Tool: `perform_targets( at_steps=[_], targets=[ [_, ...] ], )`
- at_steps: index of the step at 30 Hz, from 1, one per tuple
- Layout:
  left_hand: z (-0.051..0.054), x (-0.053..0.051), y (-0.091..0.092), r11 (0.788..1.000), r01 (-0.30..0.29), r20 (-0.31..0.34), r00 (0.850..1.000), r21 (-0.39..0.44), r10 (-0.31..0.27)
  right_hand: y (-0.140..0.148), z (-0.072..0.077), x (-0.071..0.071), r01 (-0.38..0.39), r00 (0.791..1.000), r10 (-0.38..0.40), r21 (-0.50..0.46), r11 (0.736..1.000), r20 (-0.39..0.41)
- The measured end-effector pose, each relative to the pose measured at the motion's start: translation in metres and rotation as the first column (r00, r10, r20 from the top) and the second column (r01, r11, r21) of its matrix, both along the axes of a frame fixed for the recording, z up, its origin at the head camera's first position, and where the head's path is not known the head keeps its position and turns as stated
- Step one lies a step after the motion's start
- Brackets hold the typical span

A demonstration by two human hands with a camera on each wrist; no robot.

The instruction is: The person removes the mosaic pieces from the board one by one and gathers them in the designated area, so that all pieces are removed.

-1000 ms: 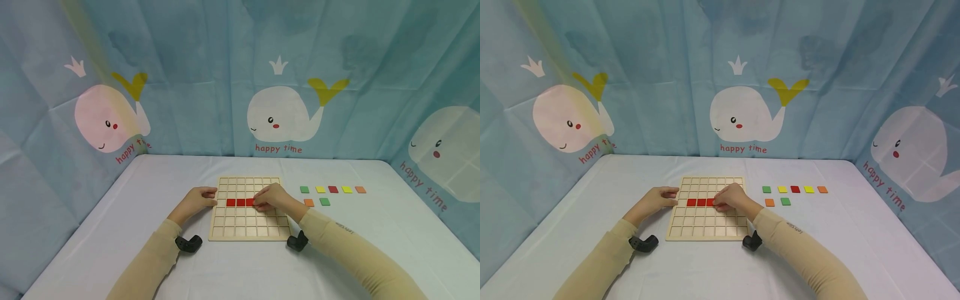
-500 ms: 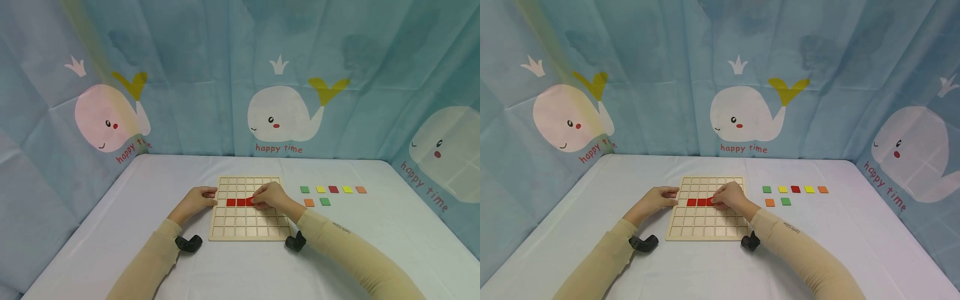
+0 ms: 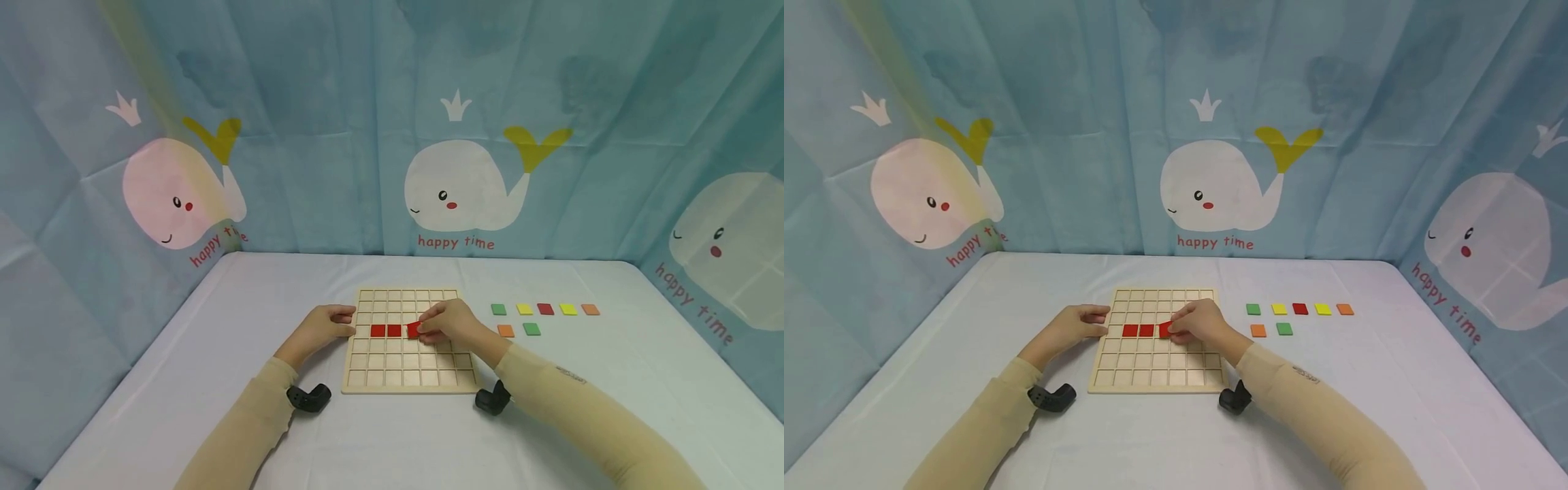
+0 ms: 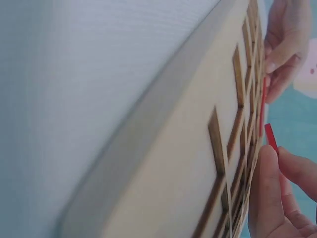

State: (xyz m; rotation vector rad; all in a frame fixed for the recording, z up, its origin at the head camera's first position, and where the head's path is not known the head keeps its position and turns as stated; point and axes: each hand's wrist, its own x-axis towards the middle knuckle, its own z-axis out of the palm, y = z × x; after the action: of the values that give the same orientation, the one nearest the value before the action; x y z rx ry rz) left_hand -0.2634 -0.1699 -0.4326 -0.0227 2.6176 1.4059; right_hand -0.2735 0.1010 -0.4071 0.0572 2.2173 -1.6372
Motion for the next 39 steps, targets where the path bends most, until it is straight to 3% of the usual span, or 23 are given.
perform_targets(
  at_steps=[8,18,35,39],
  targets=[
    [0.0,-0.001,0.0,1.0,0.007,-0.004,1.0,-0.01,-0.007,0.023,0.009,0.008,0.012,1.0,-0.011,0.04,0.999,-0.023],
    [0.001,-0.001,-0.002,1.0,0.018,-0.003,1.0,-0.006,-0.018,0.059,0.012,0.011,0.029,0.998,-0.029,0.002,1.0,0.048],
    [-0.002,-0.001,-0.003,1.0,0.014,0.014,1.0,0.022,-0.014,0.111,0.019,0.019,0.056,0.996,-0.06,0.06,0.997,0.06],
    [-0.004,-0.001,-0.003,1.0,0.012,0.004,1.0,0.004,-0.012,0.121,0.02,0.019,0.056,0.997,-0.058,0.031,0.998,0.06]
  ],
)
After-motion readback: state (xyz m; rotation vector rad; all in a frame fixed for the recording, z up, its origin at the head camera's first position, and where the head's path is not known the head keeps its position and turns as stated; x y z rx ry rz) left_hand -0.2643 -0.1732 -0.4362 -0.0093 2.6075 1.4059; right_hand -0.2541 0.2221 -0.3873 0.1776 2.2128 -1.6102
